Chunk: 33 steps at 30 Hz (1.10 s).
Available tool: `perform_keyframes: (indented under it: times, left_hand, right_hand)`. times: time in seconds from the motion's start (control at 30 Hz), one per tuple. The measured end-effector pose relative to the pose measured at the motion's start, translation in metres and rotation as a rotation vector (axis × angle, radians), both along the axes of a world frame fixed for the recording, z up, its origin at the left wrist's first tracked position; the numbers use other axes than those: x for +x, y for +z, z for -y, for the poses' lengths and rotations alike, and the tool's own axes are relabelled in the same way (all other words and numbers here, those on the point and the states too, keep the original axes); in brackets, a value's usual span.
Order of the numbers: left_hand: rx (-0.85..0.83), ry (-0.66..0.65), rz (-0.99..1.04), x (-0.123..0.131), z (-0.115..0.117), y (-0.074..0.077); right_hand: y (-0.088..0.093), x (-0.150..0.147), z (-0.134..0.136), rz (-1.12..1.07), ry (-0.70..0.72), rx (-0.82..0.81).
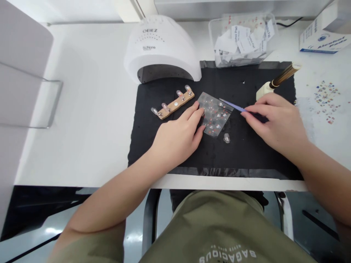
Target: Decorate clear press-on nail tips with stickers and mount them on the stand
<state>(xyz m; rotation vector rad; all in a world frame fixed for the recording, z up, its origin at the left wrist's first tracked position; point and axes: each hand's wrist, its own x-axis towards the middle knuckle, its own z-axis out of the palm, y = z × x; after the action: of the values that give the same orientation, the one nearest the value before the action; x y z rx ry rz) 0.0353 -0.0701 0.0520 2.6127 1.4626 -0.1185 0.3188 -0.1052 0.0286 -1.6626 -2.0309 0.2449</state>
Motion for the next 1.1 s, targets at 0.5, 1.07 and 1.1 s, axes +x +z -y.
perform_keyframes:
  times: [0.5,1.07,1.1]
  left_hand:
    - [-0.024,0.127,-0.067,0.005,0.007,0.017]
    - [-0.025,0.104,-0.092,0.004,0.006,0.015]
    - [-0.023,0.104,-0.097,0.005,0.005,0.015]
  right_hand:
    - [0.003,-0.017,-0.004,-0.477,-0.081,-0.217]
    - [0.005,-0.022,-0.008,-0.648,-0.09,-0.441]
    - [0.005,-0.022,-0.008,-0.671,-0.094,-0.456]
